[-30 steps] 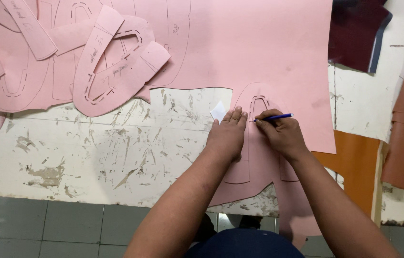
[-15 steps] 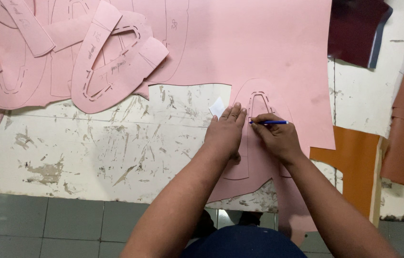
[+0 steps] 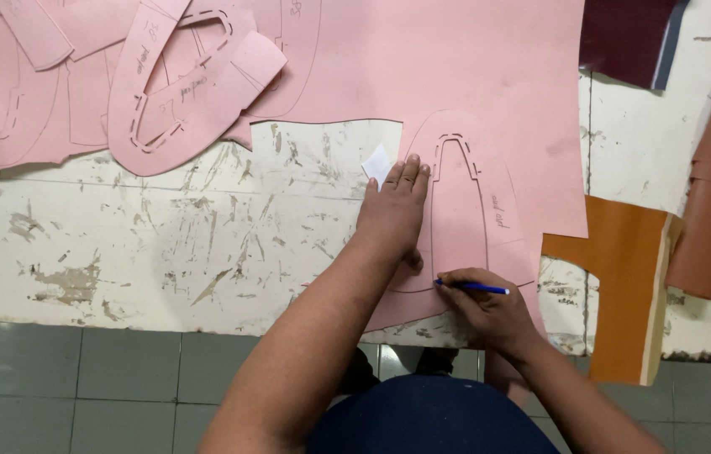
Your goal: The person traces outlines of shoe pattern templates onto pink paper laid on a workbench using a blue pen, holding each template steady with one hand while drawing around it. They reposition templates across the sheet, move finished pieces aside, and continue tracing additional pattern shapes.
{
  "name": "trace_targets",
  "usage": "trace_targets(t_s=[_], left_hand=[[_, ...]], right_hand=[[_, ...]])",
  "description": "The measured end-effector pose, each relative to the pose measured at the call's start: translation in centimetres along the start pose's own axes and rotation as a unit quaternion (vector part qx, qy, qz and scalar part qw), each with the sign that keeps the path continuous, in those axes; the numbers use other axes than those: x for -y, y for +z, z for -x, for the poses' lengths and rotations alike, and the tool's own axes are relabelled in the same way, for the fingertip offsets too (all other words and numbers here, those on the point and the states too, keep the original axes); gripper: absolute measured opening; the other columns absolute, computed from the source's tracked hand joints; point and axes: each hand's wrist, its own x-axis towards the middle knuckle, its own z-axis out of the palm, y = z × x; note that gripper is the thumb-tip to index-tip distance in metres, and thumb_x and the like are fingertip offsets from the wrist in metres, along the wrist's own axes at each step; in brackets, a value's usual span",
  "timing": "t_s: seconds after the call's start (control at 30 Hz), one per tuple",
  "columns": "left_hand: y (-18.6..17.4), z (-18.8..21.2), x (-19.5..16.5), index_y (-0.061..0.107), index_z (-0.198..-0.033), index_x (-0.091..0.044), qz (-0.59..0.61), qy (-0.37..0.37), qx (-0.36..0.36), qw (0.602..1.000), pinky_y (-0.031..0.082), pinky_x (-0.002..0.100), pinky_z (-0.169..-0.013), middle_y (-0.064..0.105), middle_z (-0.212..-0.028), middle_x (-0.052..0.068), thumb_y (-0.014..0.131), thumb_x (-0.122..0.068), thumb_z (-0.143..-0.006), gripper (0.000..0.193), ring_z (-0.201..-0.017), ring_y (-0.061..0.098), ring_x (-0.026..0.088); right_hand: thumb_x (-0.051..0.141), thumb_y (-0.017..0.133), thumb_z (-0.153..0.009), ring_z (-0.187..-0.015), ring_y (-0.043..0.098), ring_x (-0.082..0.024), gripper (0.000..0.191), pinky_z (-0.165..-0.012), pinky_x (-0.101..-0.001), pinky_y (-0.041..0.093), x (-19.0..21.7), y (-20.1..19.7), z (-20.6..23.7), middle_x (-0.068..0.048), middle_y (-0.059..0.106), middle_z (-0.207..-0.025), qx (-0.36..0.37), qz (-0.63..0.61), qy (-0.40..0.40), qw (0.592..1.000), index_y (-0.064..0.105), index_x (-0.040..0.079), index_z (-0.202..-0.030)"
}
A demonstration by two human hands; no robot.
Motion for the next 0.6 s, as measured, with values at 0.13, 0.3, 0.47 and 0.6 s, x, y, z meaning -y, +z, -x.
trace_targets(t_s=[0.13,0.3,0.47,0.6], left_hand=[[0.0,0.0,-0.1,0.001,-0.162,-0.009,-0.006,0.001,0.005,1.0,0.024,0.051,-0.123,0.001,-0.172,0.009,0.101,-0.048,-0.05,0.156,-0.157,0.009,0.027],[-0.1,0.1,-0.1,-0.002,-0.162,-0.01,-0.015,0.0,0.015,1.0,0.023,0.049,-0.124,-0.001,-0.172,0.009,0.1,-0.051,-0.052,0.155,-0.157,0.007,0.026],[-0.1,0.0,-0.1,-0.003,-0.162,-0.009,-0.016,0.002,0.022,1.0,0.023,0.049,-0.124,-0.001,-0.172,0.009,0.099,-0.052,-0.052,0.156,-0.157,0.006,0.026],[0.3,-0.1,0.1,0.0,-0.162,-0.009,-0.01,0.005,0.005,1.0,0.023,0.05,-0.124,0.001,-0.172,0.009,0.1,-0.051,-0.05,0.156,-0.157,0.008,0.026]], right_hand=[[0.009,0.073,-0.089,-0.09,0.078,-0.015,0.017,-0.079,-0.0266,0.064,-0.4,0.0,0.8,-0.011,0.081,-0.098,0.01,-0.008,-0.003,1.0,0.073,0.002,-0.105],[0.012,0.073,-0.089,-0.089,0.079,-0.014,0.016,-0.077,-0.0262,0.065,-0.3,-0.2,0.9,-0.008,0.081,-0.097,0.016,0.045,0.018,0.999,0.073,0.005,-0.104],[0.01,0.074,-0.089,-0.095,0.077,-0.018,0.015,-0.084,-0.0289,0.064,0.1,0.0,1.3,-0.01,0.079,-0.103,0.002,-0.004,-0.037,0.999,0.072,0.005,-0.103],[0.011,0.079,-0.087,-0.096,0.077,-0.022,0.018,-0.085,-0.0337,0.06,0.9,0.7,1.4,-0.009,0.078,-0.104,-0.019,0.12,-0.212,0.97,0.07,0.009,-0.102]])
